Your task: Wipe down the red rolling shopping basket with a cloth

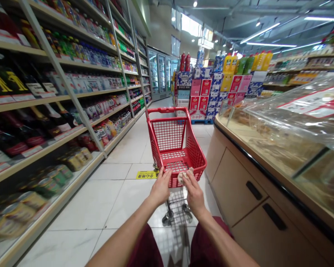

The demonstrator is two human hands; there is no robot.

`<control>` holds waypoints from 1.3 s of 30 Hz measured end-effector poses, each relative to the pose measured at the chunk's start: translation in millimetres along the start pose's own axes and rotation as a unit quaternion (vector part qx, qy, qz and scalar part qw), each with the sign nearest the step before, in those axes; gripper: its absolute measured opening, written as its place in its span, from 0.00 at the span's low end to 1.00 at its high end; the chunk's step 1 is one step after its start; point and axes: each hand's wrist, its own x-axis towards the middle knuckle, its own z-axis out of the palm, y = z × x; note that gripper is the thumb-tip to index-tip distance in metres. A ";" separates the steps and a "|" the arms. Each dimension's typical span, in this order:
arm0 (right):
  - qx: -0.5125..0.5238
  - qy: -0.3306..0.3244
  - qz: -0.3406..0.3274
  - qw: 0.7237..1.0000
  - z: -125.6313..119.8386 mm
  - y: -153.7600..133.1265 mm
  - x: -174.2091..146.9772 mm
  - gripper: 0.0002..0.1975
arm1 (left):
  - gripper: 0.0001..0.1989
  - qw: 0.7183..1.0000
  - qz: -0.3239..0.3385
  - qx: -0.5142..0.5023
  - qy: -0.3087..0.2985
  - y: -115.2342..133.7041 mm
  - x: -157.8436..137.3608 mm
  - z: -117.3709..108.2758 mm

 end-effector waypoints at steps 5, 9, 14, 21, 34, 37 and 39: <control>-0.021 -0.063 -0.050 0.997 18.3 -9.8 -5.6 0.19 | 0.34 0.999 -0.025 -0.028 0.001 0.7 1.5 -1.7; -0.028 -0.059 -0.030 0.997 13.8 -5.8 -7.7 0.19 | 0.35 0.999 -0.020 -0.030 -0.006 -0.6 0.5 -1.4; -0.020 0.007 -0.040 0.999 2.1 4.0 6.4 0.21 | 0.34 1.000 -0.024 -0.007 0.016 0.7 -0.3 0.2; -0.020 0.006 -0.055 0.998 -4.2 -12.7 24.7 0.20 | 0.30 0.998 -0.023 0.054 0.034 5.4 -1.6 2.9; -0.102 0.020 0.065 0.993 -53.0 38.5 60.0 0.17 | 0.33 0.990 -0.023 0.140 0.018 12.0 -6.3 6.4; -0.091 -0.006 0.052 0.994 -31.5 10.5 51.9 0.17 | 0.32 0.988 -0.016 0.150 0.021 14.1 -5.3 10.6; -0.074 -0.032 0.028 0.996 -14.0 -7.3 47.6 0.19 | 0.31 0.987 -0.015 0.156 0.022 14.1 -5.4 9.8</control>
